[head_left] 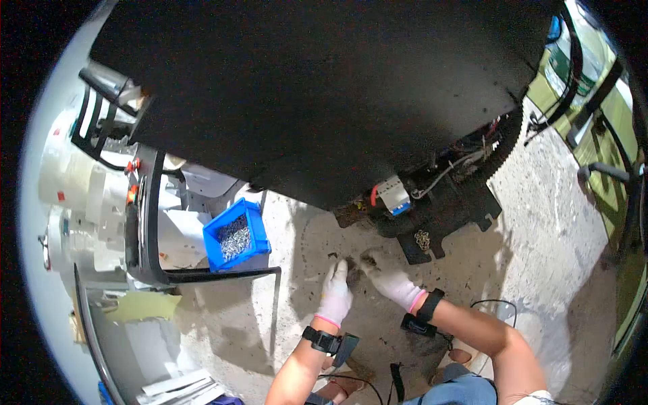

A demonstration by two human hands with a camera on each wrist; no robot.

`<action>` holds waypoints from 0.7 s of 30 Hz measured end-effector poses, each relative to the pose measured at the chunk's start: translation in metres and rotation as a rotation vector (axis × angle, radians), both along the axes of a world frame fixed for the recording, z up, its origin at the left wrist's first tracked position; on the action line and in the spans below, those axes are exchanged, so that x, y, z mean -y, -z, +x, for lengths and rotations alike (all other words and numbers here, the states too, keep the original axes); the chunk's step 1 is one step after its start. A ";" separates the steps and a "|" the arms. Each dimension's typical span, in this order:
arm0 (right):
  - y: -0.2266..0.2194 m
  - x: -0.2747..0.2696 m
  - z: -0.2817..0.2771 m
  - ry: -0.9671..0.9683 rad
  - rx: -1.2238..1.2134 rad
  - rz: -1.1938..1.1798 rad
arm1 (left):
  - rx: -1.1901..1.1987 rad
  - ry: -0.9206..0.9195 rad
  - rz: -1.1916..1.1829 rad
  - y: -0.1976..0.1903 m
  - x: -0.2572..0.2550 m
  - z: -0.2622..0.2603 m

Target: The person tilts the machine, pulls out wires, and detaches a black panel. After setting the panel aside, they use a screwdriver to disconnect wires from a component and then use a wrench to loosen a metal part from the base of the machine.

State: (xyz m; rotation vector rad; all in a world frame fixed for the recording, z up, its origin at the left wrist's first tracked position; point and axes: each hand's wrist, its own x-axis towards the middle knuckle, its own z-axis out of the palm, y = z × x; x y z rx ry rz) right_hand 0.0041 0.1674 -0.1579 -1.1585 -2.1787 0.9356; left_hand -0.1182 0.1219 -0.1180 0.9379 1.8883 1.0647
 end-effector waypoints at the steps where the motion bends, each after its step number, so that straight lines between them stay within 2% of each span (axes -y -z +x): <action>1: -0.003 -0.002 0.001 -0.020 0.008 0.013 | 0.008 -0.020 0.013 0.005 0.000 0.004; 3: -0.034 -0.011 0.006 -0.141 0.098 -0.109 | 1.150 -0.575 -0.215 0.002 -0.009 0.013; 4: -0.017 -0.008 0.003 -0.145 0.115 0.120 | 1.150 -0.454 -0.191 0.008 -0.006 0.012; 7: -0.038 -0.006 0.006 -0.115 0.104 0.168 | 1.161 -0.482 -0.193 0.022 -0.003 0.009; 8: -0.039 -0.005 0.006 -0.132 0.103 0.181 | 1.165 -0.491 -0.172 0.037 0.002 0.003; 10: -0.036 -0.002 0.005 -0.091 0.110 -0.328 | 1.279 -0.502 -0.083 0.070 0.017 -0.024; 11: -0.028 -0.004 0.014 -0.384 0.388 -0.082 | 1.370 -0.612 -0.043 0.070 0.019 -0.037; 12: -0.007 0.000 0.017 -0.275 0.250 0.199 | 1.345 -0.653 0.007 0.075 0.017 -0.059; 13: -0.010 -0.001 0.017 -0.289 0.267 0.024 | 1.326 -0.688 0.051 0.078 0.012 -0.079; 14: -0.005 -0.001 0.020 -0.283 0.200 0.016 | 1.321 -0.697 0.079 0.069 0.003 -0.097; 16: 0.003 0.002 0.019 -0.281 0.137 0.016 | 1.188 -0.837 0.371 0.040 -0.021 -0.146; 17: 0.004 0.003 0.018 -0.227 0.121 -0.089 | 1.118 -0.901 0.508 0.029 -0.024 -0.168; 18: 0.004 0.004 0.016 -0.169 0.107 -0.196 | 0.746 -0.736 0.523 0.062 -0.022 -0.219; 19: 0.001 0.004 0.014 -0.166 0.112 -0.194 | 0.381 -0.561 0.520 0.096 -0.021 -0.265; 21: -0.007 0.005 0.012 -0.137 0.125 -0.301 | 1.119 -0.932 0.694 0.043 -0.030 -0.253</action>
